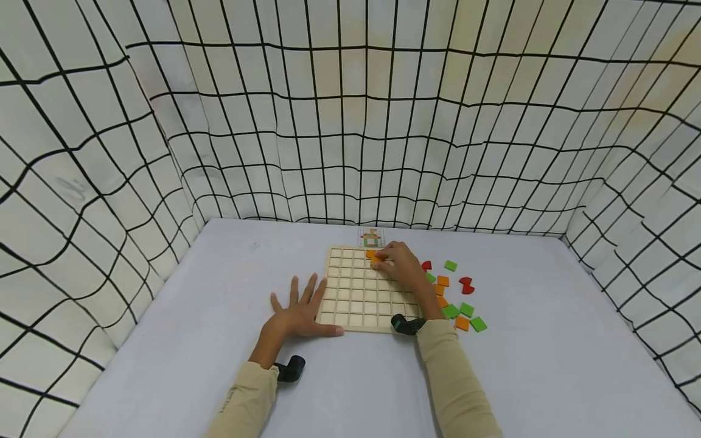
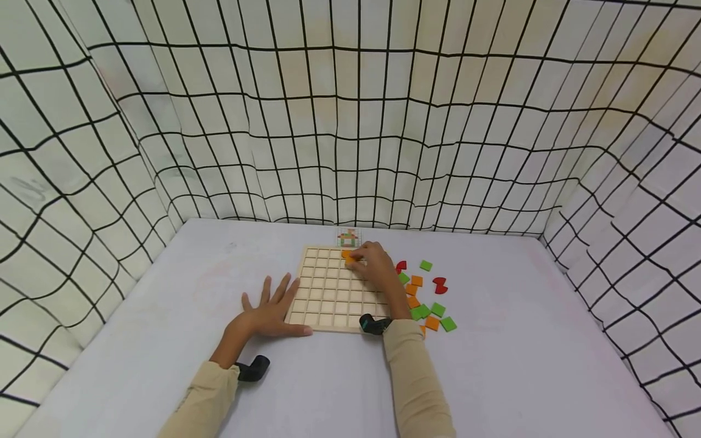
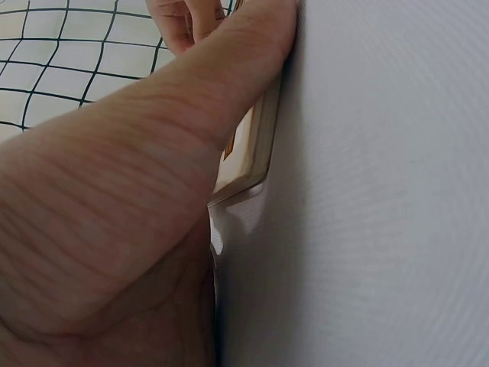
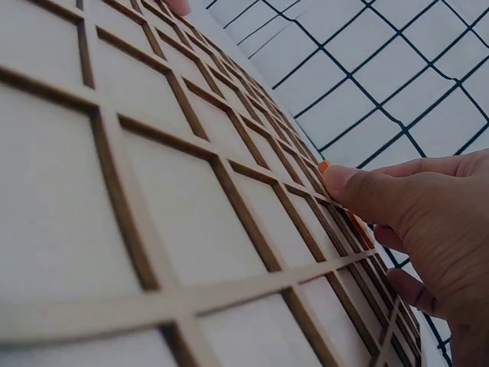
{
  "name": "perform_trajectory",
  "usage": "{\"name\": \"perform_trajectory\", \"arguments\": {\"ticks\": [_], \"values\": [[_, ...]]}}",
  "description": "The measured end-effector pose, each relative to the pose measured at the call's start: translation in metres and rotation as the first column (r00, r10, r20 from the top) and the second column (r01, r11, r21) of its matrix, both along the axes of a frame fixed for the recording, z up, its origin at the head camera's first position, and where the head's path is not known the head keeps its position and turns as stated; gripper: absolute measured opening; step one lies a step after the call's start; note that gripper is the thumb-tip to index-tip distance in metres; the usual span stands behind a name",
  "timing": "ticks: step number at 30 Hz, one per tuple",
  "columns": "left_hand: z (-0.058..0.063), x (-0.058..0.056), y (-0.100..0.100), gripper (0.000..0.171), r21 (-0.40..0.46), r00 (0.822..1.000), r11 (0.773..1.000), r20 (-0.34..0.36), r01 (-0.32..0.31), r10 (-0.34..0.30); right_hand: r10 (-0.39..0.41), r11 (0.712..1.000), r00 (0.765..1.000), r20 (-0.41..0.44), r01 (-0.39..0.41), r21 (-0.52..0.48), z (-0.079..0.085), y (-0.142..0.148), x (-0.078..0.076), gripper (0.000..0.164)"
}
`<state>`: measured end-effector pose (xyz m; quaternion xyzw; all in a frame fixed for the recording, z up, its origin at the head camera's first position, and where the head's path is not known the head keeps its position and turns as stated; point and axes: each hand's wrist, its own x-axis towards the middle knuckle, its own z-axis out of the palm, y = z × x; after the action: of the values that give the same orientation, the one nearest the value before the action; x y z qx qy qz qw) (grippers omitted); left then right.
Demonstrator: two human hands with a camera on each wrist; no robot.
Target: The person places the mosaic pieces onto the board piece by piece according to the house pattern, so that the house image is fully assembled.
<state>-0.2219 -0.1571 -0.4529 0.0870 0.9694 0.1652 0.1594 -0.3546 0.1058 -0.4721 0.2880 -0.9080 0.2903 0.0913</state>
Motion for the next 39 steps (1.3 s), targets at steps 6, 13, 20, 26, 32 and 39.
{"name": "perform_trajectory", "arguments": {"ticks": [6, 13, 20, 26, 32, 39], "values": [[0.002, 0.001, 0.000, 0.120, -0.005, 1.000, 1.000, -0.003, -0.002, 0.002, -0.036, 0.999, 0.999, 0.019, 0.037, -0.008, -0.001, -0.008, 0.000, 0.032], [0.005, 0.000, 0.000, 0.119, 0.002, 1.000, 1.000, -0.005, 0.000, 0.000, -0.062, 0.998, 0.998, 0.003, 0.062, -0.003, 0.000, -0.012, -0.001, 0.032], [0.005, -0.001, 0.001, 0.119, -0.001, 1.000, 1.000, -0.005, -0.001, 0.000, -0.066, 0.998, 0.998, 0.007, 0.066, -0.020, 0.003, -0.013, -0.001, 0.029], [0.002, 0.000, 0.001, 0.120, -0.004, 1.000, 1.000, -0.005, 0.002, -0.002, -0.067, 0.997, 0.997, 0.033, 0.068, -0.046, -0.001, -0.011, -0.001, 0.029], [0.000, 0.000, 0.001, 0.121, -0.005, 1.000, 1.000, 0.000, 0.003, -0.003, -0.088, 0.994, 0.995, 0.047, 0.090, -0.057, -0.003, -0.011, 0.001, 0.027], [0.000, -0.001, 0.002, 0.120, -0.011, 1.000, 1.000, 0.001, -0.002, 0.002, -0.089, 0.995, 0.995, 0.036, 0.091, -0.051, -0.003, -0.011, 0.001, 0.025]]}}
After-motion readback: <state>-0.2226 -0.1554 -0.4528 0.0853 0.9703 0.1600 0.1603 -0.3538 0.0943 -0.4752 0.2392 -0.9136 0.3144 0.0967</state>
